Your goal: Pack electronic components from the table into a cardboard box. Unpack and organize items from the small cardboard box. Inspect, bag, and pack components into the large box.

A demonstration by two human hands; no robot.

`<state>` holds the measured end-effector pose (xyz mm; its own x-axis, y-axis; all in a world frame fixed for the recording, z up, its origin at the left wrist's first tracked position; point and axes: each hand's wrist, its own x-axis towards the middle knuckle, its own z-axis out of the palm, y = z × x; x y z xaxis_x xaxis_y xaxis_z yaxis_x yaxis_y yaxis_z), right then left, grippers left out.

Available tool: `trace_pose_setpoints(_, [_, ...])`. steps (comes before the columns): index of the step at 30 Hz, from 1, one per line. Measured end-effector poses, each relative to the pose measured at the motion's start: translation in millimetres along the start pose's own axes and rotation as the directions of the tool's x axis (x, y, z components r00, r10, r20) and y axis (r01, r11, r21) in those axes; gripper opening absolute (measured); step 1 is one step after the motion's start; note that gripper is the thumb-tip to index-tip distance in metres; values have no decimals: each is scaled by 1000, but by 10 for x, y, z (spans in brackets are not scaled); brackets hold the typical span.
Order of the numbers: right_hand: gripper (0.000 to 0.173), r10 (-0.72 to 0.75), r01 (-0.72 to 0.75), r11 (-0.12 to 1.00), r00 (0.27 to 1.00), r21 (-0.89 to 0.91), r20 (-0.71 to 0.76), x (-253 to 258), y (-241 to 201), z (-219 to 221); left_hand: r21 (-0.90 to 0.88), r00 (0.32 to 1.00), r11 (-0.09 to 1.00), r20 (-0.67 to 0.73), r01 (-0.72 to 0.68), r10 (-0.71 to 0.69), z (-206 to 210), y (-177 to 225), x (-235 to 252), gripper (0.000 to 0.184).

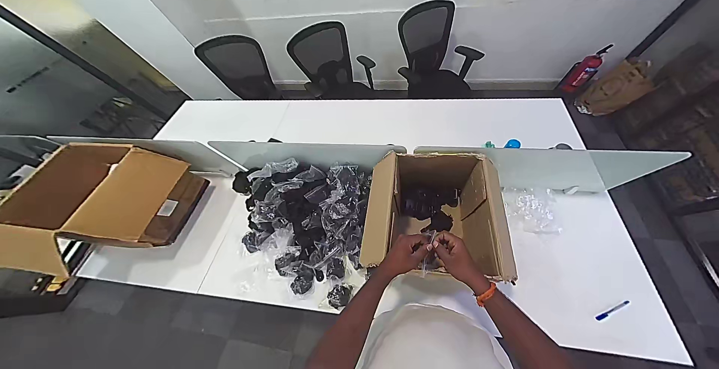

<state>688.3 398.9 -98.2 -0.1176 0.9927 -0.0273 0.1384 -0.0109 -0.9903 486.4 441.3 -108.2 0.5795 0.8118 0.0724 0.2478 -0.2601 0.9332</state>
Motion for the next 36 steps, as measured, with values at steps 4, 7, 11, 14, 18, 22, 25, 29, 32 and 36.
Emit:
trace_pose_setpoints(4, [10,-20,20,1000,1000,-15,-15,-12,13,16,-72,1000,997,-11,-7,6,-7,-1,0,26])
trace_pose_setpoints(7, [10,-43,42,999,999,-25,-30,-16,21,26,-105,1000,994,-9,-13,12,-15,-3,-3,27])
trace_pose_setpoints(11, [10,-61,59,997,997,-45,-56,-16,27,38,-114,999,992,-29,-45,42,-4,-16,-3,25])
trace_pose_setpoints(14, [9,-80,75,995,994,-64,-76,-27,39,54,-91,997,994,-46,-59,55,12,-31,-15,26])
trace_pose_setpoints(18, [8,-84,76,994,990,-73,-112,-39,40,75,-75,994,993,-70,-90,85,23,-39,-22,25])
trace_pose_setpoints(22, [9,-115,106,991,986,-80,-120,-49,70,71,-60,990,991,-86,-117,112,38,-39,-21,25])
trace_pose_setpoints(25, [8,-109,105,994,987,-44,-121,-38,75,55,-49,988,991,-97,-127,122,44,-33,-20,25])
trace_pose_setpoints(29, [9,-101,104,995,987,14,-123,-37,56,54,-37,990,994,-95,-106,102,44,-20,-23,26])
trace_pose_setpoints(32, [11,-102,108,993,986,38,-132,-31,43,65,-52,990,993,-97,-109,103,44,-18,-27,26])
trace_pose_setpoints(36, [10,-101,107,993,989,49,-109,-25,40,66,-64,987,991,-116,-116,108,50,-35,-39,27])
